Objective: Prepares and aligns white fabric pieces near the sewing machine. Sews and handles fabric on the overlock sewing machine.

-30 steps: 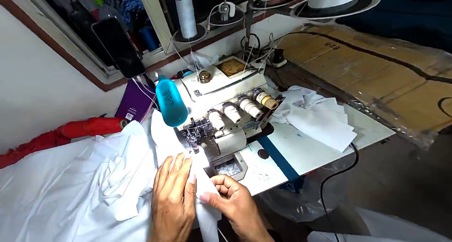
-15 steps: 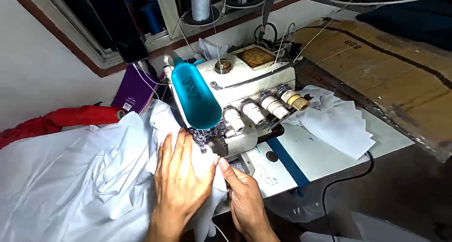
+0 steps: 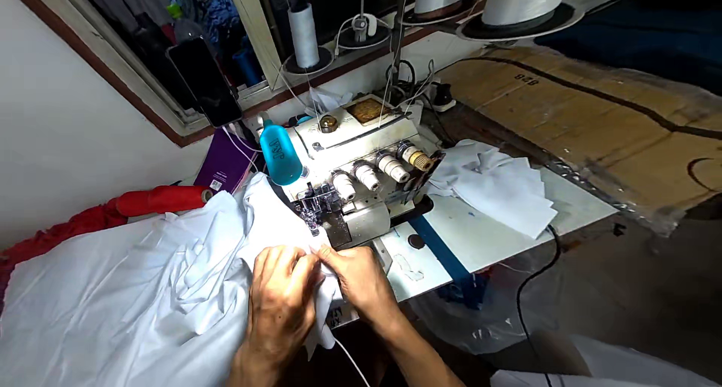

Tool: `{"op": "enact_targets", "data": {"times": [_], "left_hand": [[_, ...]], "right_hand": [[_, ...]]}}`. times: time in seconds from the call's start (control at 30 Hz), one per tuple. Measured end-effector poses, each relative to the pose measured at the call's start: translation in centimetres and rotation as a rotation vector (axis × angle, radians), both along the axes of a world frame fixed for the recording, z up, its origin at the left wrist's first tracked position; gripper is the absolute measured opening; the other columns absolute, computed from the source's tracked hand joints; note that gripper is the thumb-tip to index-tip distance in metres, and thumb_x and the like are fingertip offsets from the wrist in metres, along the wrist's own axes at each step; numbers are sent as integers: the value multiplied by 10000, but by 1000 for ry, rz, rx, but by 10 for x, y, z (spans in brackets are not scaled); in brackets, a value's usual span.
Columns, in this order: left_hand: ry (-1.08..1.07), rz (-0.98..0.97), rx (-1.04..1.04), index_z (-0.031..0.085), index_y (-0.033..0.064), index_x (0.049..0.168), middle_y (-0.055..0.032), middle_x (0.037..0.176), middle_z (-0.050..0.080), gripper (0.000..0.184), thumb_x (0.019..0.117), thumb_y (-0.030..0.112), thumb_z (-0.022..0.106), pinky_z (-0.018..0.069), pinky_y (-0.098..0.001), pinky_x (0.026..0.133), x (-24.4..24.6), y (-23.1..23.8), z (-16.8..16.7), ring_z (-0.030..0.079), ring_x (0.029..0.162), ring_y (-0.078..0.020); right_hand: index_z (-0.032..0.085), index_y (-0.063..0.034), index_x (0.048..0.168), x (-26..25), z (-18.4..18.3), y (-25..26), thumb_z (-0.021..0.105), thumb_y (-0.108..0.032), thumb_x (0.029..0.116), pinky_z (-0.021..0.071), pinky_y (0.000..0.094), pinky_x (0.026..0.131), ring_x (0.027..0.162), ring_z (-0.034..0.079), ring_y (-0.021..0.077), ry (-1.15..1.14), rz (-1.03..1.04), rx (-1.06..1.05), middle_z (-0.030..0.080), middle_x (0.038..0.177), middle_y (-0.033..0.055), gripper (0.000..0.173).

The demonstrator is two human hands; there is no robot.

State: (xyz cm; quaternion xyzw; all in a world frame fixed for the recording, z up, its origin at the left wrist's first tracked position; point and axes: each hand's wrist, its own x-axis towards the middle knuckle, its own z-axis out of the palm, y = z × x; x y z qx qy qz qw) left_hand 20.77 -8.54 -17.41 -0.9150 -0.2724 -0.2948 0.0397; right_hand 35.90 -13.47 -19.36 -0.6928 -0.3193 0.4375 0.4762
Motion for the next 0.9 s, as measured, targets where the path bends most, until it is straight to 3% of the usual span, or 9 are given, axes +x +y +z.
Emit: {"op": "enact_targets", "data": {"times": [0.07, 0.13, 0.23, 0.3, 0.4, 0.5, 0.57, 0.8, 0.9], "left_hand": [[10, -12, 19, 760, 164, 880, -2, 867, 707, 203, 952, 269, 602, 502, -399, 885, -1, 2, 0, 664, 894, -198], [-25, -72, -57, 740, 164, 862, 12, 869, 699, 209, 967, 281, 603, 494, -376, 915, -6, 1, 2, 654, 935, -180], [-152, -233, -341, 701, 137, 908, 19, 984, 728, 167, 994, 267, 641, 512, -340, 1011, -15, -7, 16, 668, 1064, -117], [-223, -269, -447, 676, 107, 943, 20, 949, 720, 159, 1009, 246, 636, 561, -256, 920, -12, -14, 30, 680, 979, -60], [-237, -132, -477, 720, 62, 973, 14, 897, 735, 132, 952, 179, 661, 591, -196, 781, -6, -15, 31, 697, 837, -31], [-277, -23, -539, 752, 102, 937, 49, 871, 724, 96, 917, 169, 686, 580, -164, 694, -6, -14, 14, 679, 769, -10], [-317, 7, -540, 757, 127, 907, 69, 842, 709, 99, 912, 206, 698, 551, -146, 634, -6, -17, 12, 649, 714, 8], [-352, 63, -473, 744, 127, 856, 78, 779, 680, 103, 871, 229, 739, 492, -117, 566, -5, -22, 17, 588, 635, 38], [-263, 63, -521, 771, 135, 981, 88, 813, 690, 174, 912, 277, 698, 491, -135, 584, -9, -20, 20, 582, 650, 34]], "right_hand": [[586, -135, 552, -2, -9, -2, 698, -380, 952, 387, 325, 533, 508, 469, 66, 53, -14, 61, 496, 530, -61, 483], [644, -128, 608, -6, -21, -9, 715, -306, 944, 390, 281, 507, 496, 477, 44, 126, -44, 181, 532, 542, -63, 387], [765, -79, 871, -15, -27, -23, 710, -185, 942, 540, 240, 627, 646, 638, 40, 238, -72, 342, 696, 717, -28, 138], [761, -50, 1003, -22, -25, -31, 674, -141, 957, 584, 239, 674, 711, 684, 54, 293, -77, 404, 739, 810, -2, 135], [763, -36, 1004, -28, -18, -40, 619, -33, 938, 596, 220, 762, 814, 704, 41, 303, -85, 457, 753, 884, 7, 159], [733, 0, 1029, -29, -17, -44, 590, 17, 944, 577, 203, 699, 737, 680, 40, 356, -87, 509, 734, 838, 18, 168], [731, 18, 1070, -28, -16, -47, 584, 24, 951, 586, 207, 718, 752, 690, 48, 384, -72, 532, 744, 864, 33, 189], [731, 27, 1101, -30, -7, -52, 604, 11, 958, 598, 202, 774, 819, 715, 51, 401, -58, 549, 763, 940, 52, 192], [737, 26, 1121, -28, -8, -54, 608, 5, 957, 607, 205, 807, 863, 725, 56, 312, -36, 583, 768, 1001, 61, 210]]}}
